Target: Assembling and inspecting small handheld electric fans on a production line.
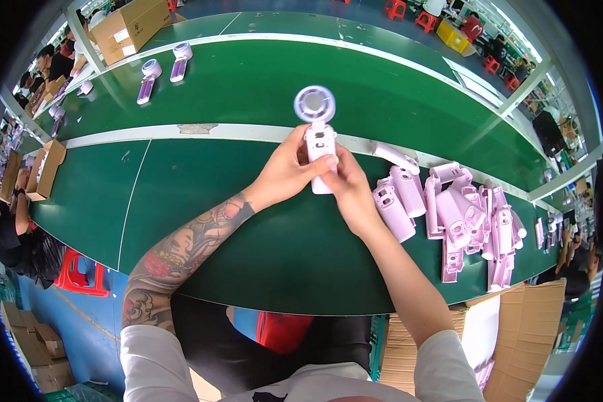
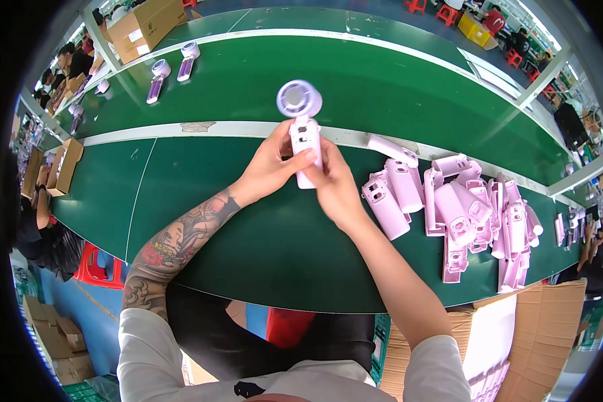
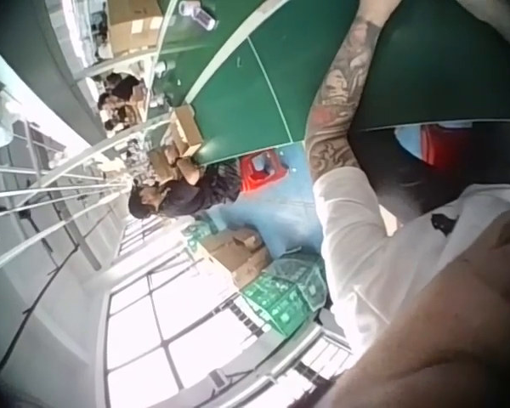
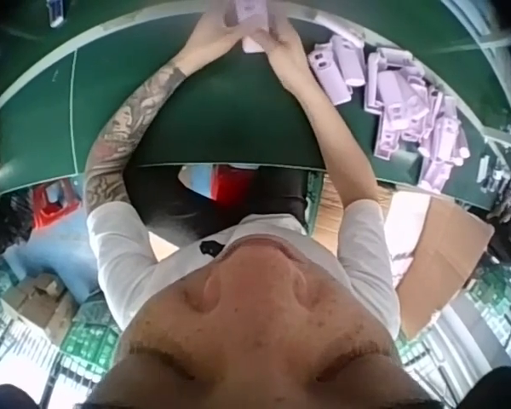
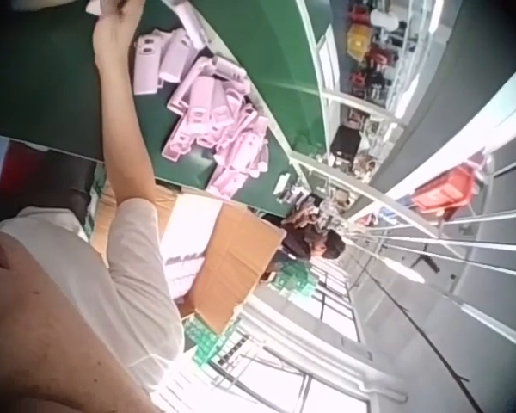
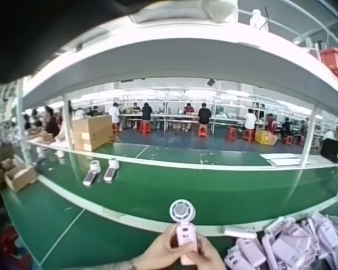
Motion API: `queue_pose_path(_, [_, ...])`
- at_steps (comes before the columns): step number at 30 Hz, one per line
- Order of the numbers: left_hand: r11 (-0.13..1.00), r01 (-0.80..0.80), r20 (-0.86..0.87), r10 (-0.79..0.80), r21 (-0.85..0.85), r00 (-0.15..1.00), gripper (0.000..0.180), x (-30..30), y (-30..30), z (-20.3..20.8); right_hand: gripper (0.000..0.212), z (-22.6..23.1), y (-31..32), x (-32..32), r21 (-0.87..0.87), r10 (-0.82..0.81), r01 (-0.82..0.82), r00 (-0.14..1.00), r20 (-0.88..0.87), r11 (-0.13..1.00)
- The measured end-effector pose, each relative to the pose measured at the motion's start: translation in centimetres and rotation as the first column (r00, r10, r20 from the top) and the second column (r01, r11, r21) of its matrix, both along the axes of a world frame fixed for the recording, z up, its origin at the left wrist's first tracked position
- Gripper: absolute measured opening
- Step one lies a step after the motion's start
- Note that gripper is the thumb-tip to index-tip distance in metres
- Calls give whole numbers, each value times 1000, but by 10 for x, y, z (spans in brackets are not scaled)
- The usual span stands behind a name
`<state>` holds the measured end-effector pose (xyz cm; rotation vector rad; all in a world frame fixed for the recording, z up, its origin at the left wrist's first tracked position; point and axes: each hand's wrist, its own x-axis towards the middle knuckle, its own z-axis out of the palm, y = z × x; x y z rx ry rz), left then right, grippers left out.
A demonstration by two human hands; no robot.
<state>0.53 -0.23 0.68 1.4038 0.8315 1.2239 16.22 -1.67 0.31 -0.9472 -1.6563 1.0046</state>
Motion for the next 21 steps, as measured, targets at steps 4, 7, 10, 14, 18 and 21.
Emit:
queue_pose_path(4, [994,109,-35,-110,-21,993,79,-2,-7,0,47,12,3,12,-421,95,-524,702,-706,741])
queue_pose_path(7, [986,162,-159,-155,38,975,90,6,-15,-1,47,10,3,17,-501,65,-532,727,-684,682])
queue_pose_path(10, [985,86,-247,-47,150,968,89,17,-24,-1,48,12,1,16,-513,79,-452,802,-593,730])
queue_pose_path(14, [943,8,-357,118,331,927,90,22,-32,9,51,16,-3,11,-490,69,-392,830,-554,779])
queue_pose_path(18, [958,65,-359,40,278,933,83,15,-29,10,47,16,-3,10,-477,40,-332,851,-524,814])
queue_pose_path(21, [941,150,-371,-28,304,928,71,2,-9,8,43,11,0,9,-364,-12,-121,939,-344,924])
